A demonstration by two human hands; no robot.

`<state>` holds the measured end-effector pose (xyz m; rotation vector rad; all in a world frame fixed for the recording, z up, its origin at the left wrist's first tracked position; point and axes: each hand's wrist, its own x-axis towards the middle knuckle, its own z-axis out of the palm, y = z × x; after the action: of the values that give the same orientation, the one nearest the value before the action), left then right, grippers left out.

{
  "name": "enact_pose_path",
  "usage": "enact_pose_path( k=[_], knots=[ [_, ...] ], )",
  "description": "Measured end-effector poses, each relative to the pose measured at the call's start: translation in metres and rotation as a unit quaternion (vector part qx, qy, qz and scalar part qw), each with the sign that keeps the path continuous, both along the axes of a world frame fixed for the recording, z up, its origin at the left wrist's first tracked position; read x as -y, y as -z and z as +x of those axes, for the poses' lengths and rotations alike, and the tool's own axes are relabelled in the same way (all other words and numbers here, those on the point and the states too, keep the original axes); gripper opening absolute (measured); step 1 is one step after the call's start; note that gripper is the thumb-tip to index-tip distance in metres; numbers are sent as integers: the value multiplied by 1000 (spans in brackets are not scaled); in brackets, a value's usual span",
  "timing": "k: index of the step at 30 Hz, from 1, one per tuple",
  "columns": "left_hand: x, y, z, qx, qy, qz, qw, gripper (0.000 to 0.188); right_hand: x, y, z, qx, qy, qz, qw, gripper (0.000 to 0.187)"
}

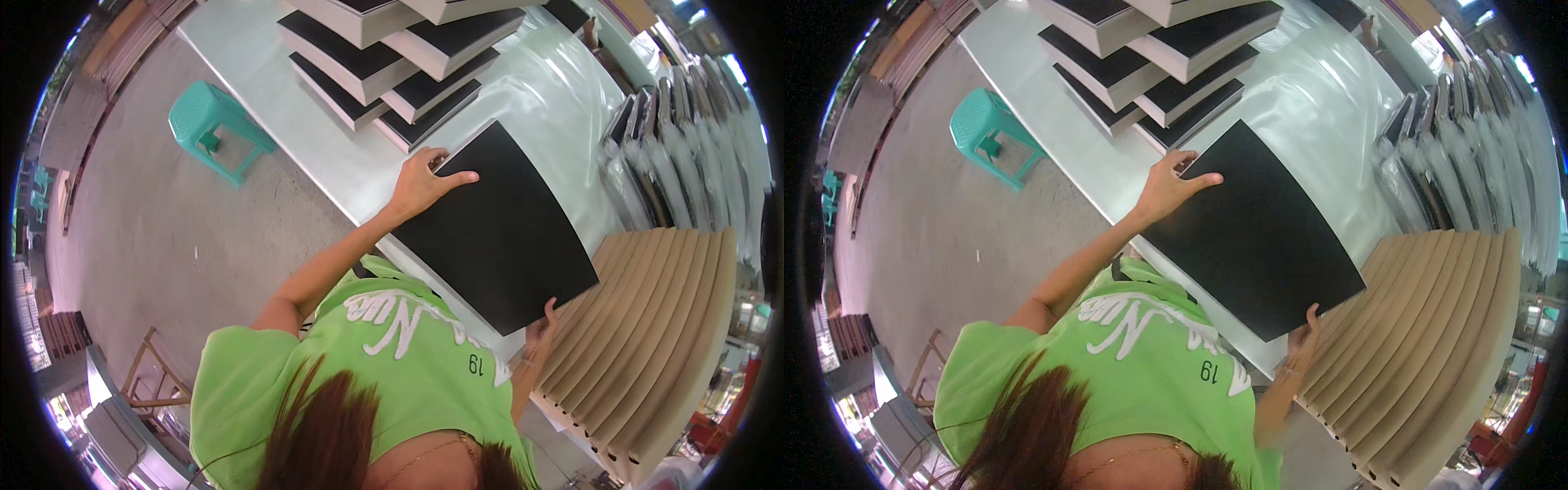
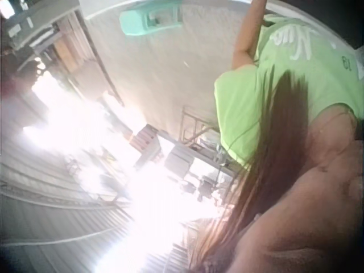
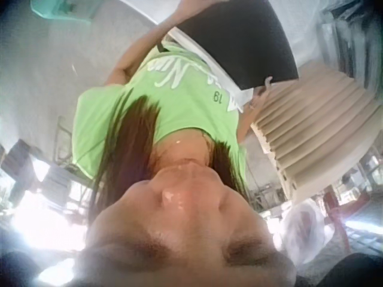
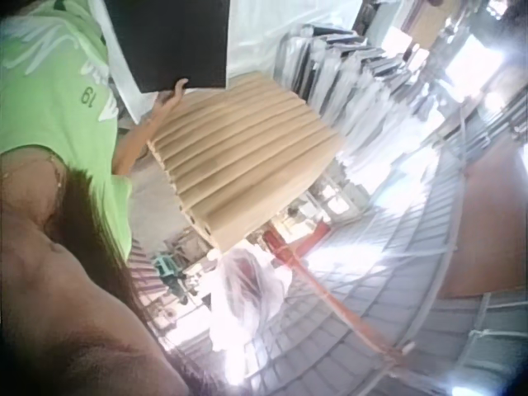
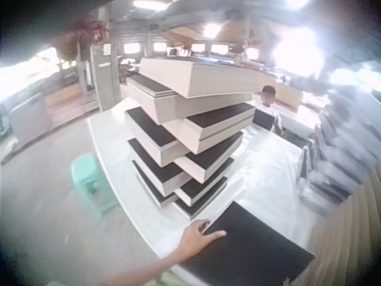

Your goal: The person stacks several black rectangular boxed items on a table and then carries one to place it onto a larger pallet of similar items before returning to the table to continue stacking.

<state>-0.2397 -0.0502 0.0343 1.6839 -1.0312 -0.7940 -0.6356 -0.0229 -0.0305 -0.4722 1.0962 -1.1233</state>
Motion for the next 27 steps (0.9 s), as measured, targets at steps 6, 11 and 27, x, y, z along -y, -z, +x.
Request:
enact_pose_path(
  k=[6,11,27],
  knots=[
    [-37,3,52,-146,169,-139,965,87,-74,17,-23,-158,34,-182,970,74],
    [-55,27,79,-158,289,-15,944,117,-118,12,-56,-255,-83,40,962,65],
    [-72,26,69,-166,250,-51,953,112,105,-153,200,-177,-667,-217,691,83]
  ],
)
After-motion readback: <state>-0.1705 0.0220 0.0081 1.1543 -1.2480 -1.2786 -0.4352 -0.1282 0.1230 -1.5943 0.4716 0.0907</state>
